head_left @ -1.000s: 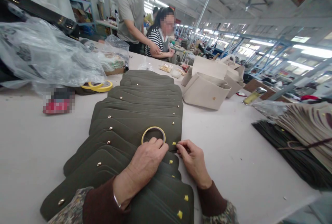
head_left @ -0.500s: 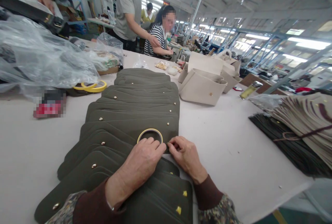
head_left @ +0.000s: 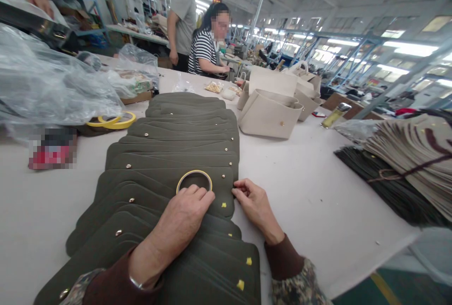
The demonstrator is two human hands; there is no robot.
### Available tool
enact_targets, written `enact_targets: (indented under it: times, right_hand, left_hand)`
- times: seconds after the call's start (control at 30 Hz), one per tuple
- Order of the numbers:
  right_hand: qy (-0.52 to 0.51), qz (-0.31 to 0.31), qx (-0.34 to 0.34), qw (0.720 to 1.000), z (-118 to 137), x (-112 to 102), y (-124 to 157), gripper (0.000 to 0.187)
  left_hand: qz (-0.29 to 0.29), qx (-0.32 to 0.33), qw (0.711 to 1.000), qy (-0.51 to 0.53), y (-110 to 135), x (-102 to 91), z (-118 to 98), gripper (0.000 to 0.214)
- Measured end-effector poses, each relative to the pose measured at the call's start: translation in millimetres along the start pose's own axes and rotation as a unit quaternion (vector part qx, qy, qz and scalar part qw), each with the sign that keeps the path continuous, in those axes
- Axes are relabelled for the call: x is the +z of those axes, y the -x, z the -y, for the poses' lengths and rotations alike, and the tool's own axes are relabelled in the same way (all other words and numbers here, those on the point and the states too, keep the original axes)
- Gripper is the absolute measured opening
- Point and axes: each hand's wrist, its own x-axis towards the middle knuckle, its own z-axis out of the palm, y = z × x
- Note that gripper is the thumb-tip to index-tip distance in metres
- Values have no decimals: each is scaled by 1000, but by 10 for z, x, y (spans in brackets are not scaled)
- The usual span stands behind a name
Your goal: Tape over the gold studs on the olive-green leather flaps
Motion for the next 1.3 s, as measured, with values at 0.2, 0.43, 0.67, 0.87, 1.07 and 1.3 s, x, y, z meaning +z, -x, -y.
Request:
enact_targets:
  times: [0.2, 0.43, 0.67, 0.87, 1.07, 1.3]
  right_hand:
    - [-20, -1, 60, 998, 31, 10, -76, 19]
    - [-105, -27, 126, 986, 52, 50, -104, 38]
    - [-139, -55, 130, 980, 47, 83, -363, 31]
    - [-154, -103, 88, 979, 76, 103, -600, 35]
    - [-124, -64, -17, 990, 280, -59, -174, 24]
    - [3, 54, -272, 961, 497, 42, 235, 20]
  left_hand:
    - [20, 4, 1000, 3, 17, 17, -21, 15]
    - [-9, 20, 1000, -1, 25, 46, -19, 16]
    - [-20, 36, 999, -5, 2, 71, -20, 17]
    - [-99, 43, 993, 52, 39, 116, 22, 17]
    - [-274, 87, 946, 151, 62, 109, 41, 18]
    - [-221, 47, 962, 156, 77, 110, 13, 39]
